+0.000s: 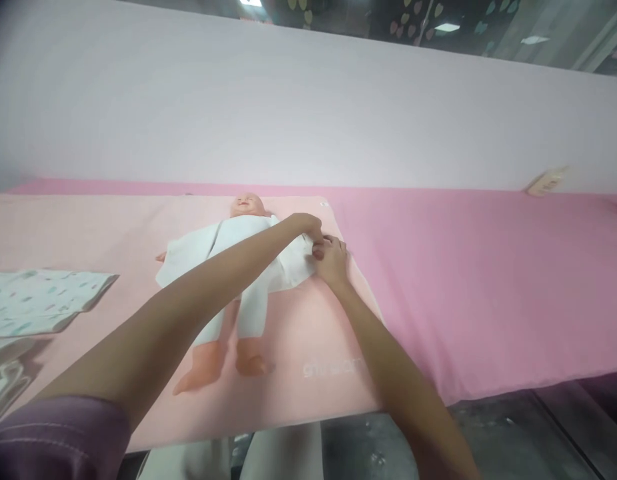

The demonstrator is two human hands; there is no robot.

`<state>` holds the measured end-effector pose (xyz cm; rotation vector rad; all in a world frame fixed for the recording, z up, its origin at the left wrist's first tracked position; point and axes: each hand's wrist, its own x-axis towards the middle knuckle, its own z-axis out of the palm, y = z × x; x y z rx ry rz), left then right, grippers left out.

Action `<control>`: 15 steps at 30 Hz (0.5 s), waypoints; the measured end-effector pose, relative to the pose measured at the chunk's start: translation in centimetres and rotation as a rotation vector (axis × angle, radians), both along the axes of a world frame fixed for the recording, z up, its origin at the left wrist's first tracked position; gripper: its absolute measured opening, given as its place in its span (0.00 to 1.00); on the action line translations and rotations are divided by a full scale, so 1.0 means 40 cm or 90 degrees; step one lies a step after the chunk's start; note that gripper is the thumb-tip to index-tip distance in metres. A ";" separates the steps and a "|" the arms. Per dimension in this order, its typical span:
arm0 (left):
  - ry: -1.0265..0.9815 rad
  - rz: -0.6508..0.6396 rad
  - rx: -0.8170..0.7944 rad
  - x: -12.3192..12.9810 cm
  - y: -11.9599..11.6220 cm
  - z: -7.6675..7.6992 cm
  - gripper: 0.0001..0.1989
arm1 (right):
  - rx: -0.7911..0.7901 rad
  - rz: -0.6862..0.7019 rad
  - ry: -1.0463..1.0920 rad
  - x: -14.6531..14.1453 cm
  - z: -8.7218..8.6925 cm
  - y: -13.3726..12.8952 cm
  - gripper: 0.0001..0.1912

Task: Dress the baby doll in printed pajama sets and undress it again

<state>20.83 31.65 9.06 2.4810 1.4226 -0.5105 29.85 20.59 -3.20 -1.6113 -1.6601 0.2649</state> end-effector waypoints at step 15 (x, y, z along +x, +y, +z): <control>0.000 0.018 0.069 0.110 0.031 -0.060 0.15 | 0.136 0.009 -0.009 -0.019 -0.013 -0.009 0.08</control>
